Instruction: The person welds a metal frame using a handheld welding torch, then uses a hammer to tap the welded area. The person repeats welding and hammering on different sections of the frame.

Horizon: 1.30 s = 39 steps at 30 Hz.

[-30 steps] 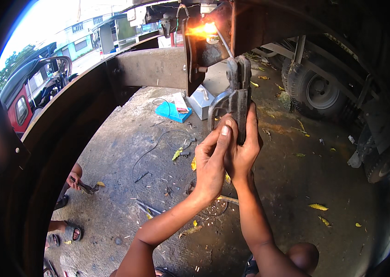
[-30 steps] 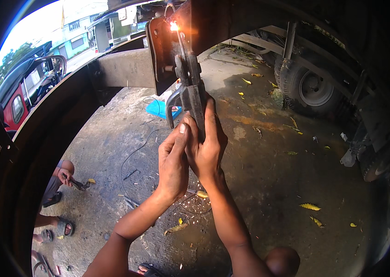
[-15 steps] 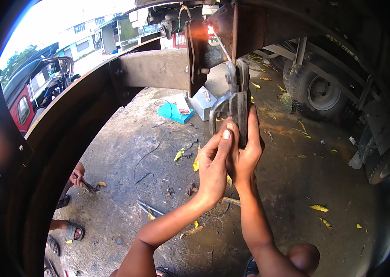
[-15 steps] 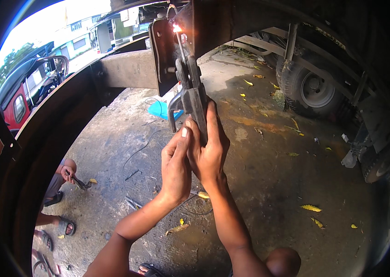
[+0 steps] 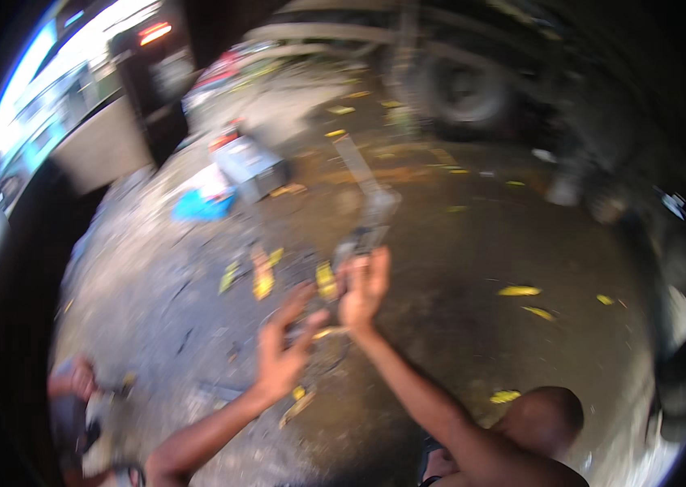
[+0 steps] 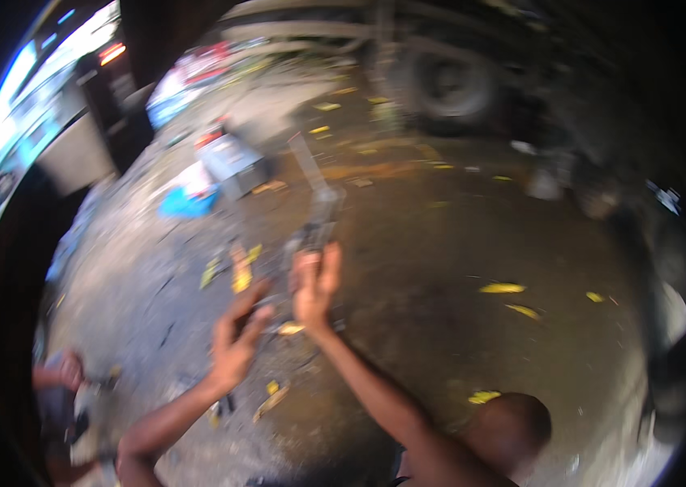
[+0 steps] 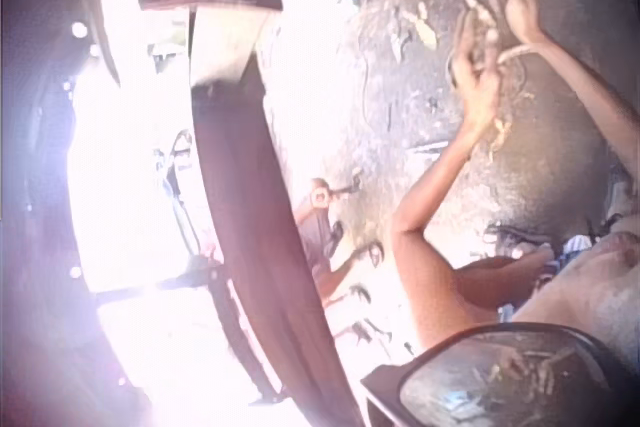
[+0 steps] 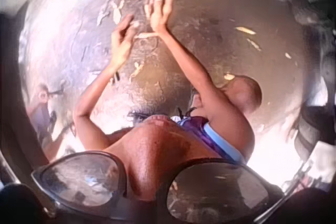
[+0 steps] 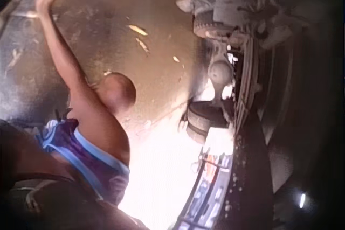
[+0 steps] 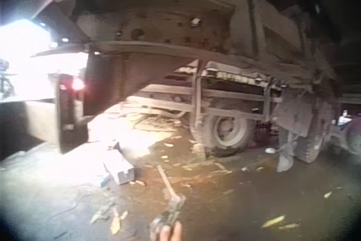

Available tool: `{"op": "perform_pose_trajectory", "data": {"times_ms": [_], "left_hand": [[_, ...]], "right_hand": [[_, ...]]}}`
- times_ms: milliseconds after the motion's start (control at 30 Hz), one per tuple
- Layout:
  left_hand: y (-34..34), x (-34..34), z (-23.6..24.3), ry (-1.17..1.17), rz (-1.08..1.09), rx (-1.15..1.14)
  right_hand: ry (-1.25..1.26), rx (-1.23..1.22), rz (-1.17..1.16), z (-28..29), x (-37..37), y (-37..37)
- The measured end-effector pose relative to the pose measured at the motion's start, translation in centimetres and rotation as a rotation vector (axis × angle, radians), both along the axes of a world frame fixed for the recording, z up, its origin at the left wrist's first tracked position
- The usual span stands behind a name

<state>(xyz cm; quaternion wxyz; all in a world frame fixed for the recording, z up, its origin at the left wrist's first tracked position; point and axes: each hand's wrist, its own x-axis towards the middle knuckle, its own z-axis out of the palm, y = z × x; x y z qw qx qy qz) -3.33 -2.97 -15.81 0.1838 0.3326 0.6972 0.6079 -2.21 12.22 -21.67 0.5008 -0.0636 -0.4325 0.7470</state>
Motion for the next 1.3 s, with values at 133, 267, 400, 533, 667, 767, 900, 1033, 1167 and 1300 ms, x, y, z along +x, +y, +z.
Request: {"op": "perform_pose_trajectory", "data": {"times_ms": [133,267,400,533,667,767,900,1033,1167,1300], "left_hand": [[-0.5,-2.6,-4.7,0.028,0.032,0.042],[1.8,-4.8,-9.0,0.072,-0.010,0.025],[4.1,-7.8,-10.5,0.319,0.049,-0.248],[8.4,-9.8,-9.0,0.413,0.032,-0.518],[8.3,-12.7,-11.3,0.504,0.042,-0.690],[7.7,-13.9,-9.6,0.644,0.020,-0.836],[7.6,-14.5,-6.9,0.662,0.019,-0.896],[8.1,-14.9,-6.4,0.668,-0.019,-0.893],[10.0,-17.1,-9.2,0.587,-0.039,-0.753],[13.0,-22.1,-15.0,0.422,0.063,-0.507]], "right_hand": [[-0.196,-0.138,0.023,-4.7,-1.8,6.3],[-0.426,-0.121,0.175,-7.2,-2.1,12.8],[-0.554,-0.016,0.374,-7.9,-3.6,17.9],[-0.758,0.028,0.438,-6.8,-2.1,23.1],[-0.665,-0.003,0.500,-8.6,-3.5,26.1],[-0.566,-0.204,0.534,-8.2,-4.8,27.8],[-0.589,-0.184,0.591,-5.2,-7.4,29.2],[-0.577,-0.194,0.638,-3.2,-10.2,28.3],[-0.611,-0.204,0.655,-2.1,-12.2,27.3],[-0.649,-0.095,0.589,1.8,-14.8,26.0]]}}
